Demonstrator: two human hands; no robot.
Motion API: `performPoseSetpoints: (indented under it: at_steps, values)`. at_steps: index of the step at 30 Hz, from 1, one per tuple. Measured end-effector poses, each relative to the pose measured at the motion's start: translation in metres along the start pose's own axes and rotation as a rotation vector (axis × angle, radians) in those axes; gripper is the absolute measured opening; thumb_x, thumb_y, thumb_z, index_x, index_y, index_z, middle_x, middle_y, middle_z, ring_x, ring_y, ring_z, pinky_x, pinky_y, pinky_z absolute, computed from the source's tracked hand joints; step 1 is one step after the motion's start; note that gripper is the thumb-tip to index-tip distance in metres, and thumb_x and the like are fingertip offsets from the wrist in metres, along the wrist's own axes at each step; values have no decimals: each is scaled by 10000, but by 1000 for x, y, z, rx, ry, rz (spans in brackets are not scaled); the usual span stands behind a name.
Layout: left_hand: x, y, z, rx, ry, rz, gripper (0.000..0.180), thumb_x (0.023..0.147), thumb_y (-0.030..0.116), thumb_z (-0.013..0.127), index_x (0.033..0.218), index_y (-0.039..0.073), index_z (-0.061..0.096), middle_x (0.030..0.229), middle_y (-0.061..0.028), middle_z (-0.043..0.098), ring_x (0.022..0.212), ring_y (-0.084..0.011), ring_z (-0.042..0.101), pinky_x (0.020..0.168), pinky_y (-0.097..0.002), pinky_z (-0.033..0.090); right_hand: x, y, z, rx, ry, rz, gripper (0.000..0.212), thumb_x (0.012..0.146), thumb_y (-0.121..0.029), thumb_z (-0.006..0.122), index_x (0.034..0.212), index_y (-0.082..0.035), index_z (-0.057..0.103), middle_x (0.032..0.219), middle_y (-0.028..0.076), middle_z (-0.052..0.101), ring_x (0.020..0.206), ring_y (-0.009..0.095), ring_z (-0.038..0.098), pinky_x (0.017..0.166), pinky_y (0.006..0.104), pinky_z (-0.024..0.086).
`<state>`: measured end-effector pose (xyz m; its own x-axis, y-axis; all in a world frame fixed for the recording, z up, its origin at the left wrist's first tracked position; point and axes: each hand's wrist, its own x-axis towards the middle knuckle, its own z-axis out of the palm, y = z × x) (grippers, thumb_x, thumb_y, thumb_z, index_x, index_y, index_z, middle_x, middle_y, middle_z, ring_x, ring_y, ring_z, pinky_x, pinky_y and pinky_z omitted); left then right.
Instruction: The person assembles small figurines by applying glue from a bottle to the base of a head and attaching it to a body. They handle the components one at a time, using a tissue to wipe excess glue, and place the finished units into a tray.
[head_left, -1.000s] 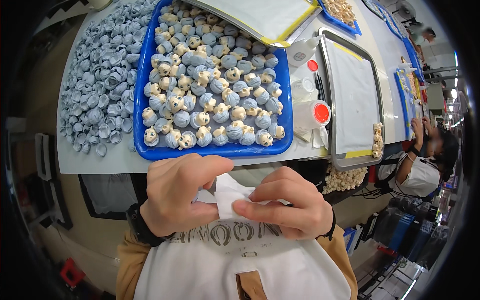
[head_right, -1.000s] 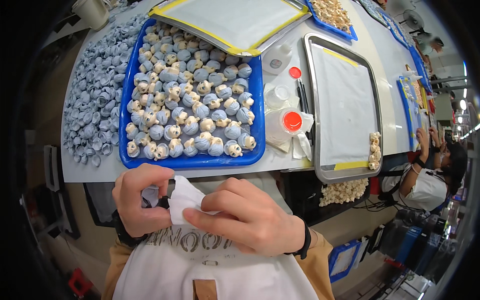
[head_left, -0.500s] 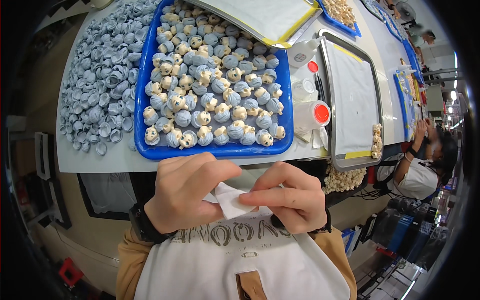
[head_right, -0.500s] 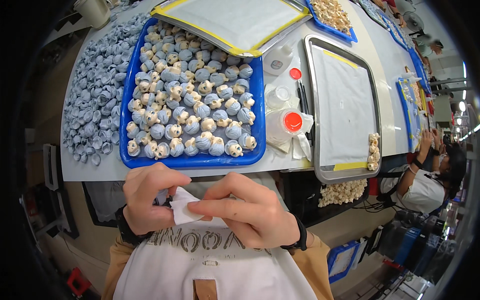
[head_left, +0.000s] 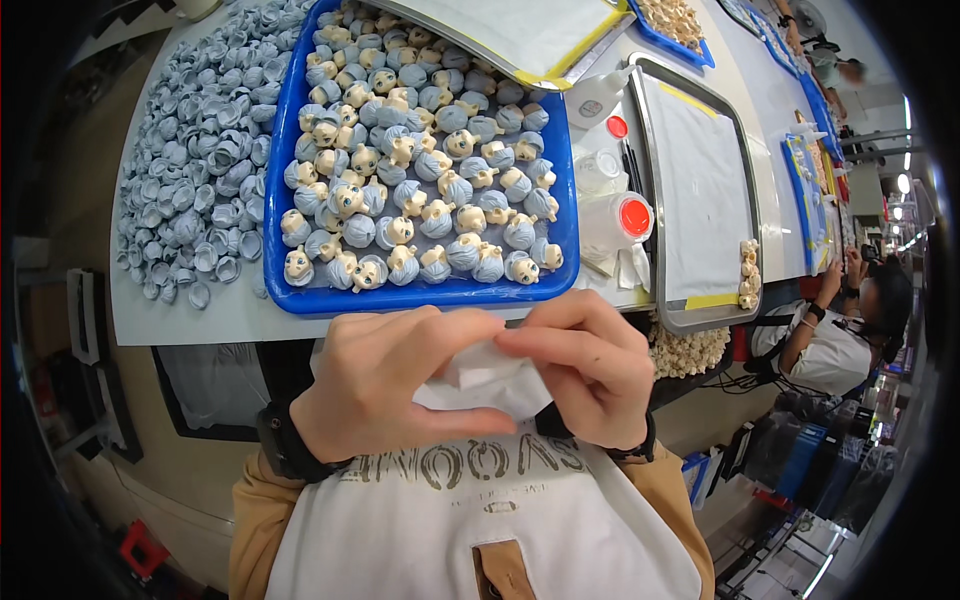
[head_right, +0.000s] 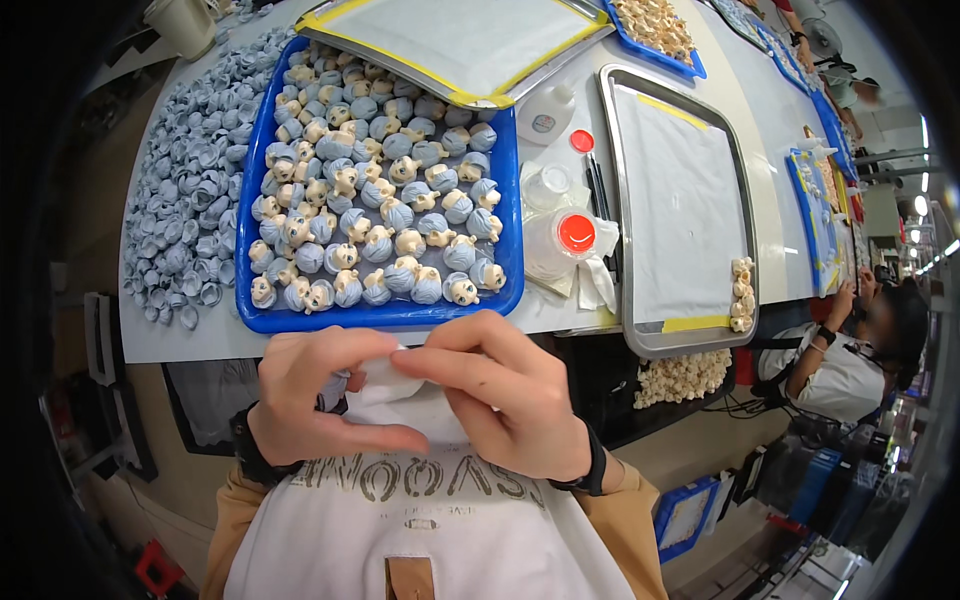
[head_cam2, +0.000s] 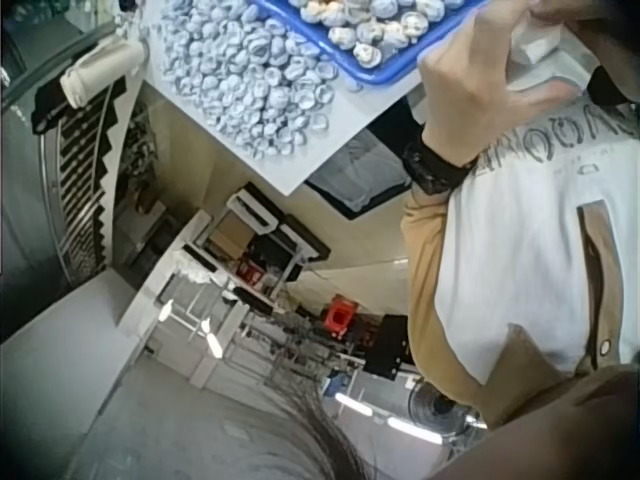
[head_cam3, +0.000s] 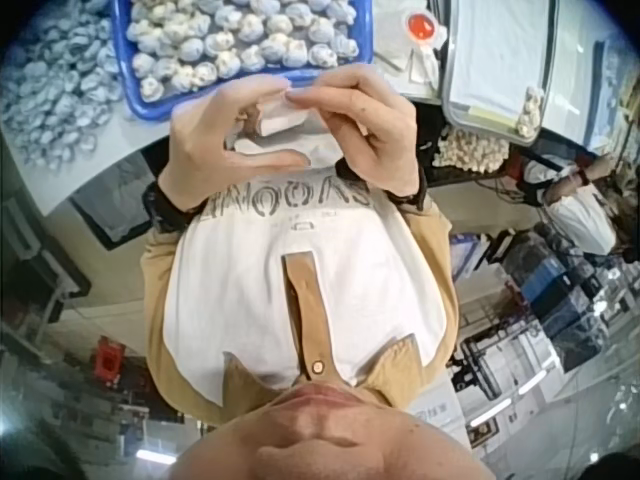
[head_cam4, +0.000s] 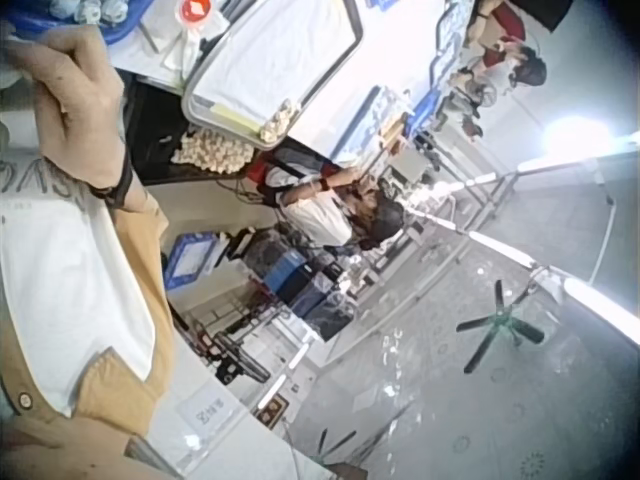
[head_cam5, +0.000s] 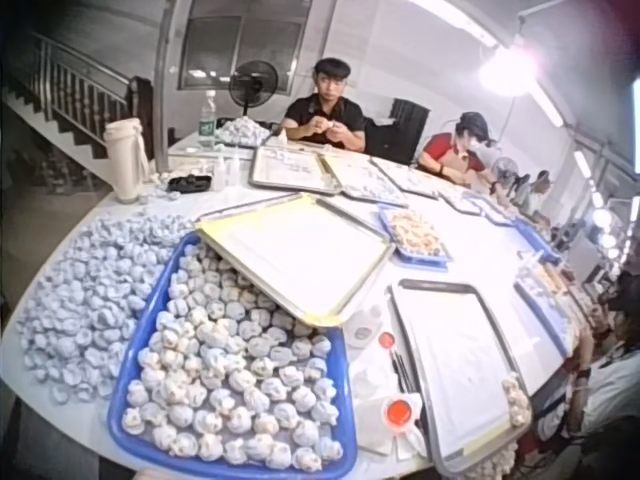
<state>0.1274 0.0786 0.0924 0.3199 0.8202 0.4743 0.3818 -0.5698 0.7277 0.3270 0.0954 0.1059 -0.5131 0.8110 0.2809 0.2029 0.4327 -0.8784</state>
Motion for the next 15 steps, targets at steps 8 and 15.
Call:
performPoseSetpoints:
  at_steps: [8,15]
  values:
    - [-2,-1,-4,-1,69,47,792,479,342,899,1088,11,515,719,-20,581,521,-82,497,453,-196,387,-10,-11,-11,-35,104,-4,412,649,152,554,1002,-24,674,865,117,584,723,193,591,632,260,474]
    - [-7,-4,-6,-31,16,-96,503,613,221,841,991,21,576,729,-24,593,510,-96,500,452,-218,392,-16,8,-21,-225,-79,-116,371,605,71,548,940,-21,678,888,106,576,714,230,574,606,295,477]
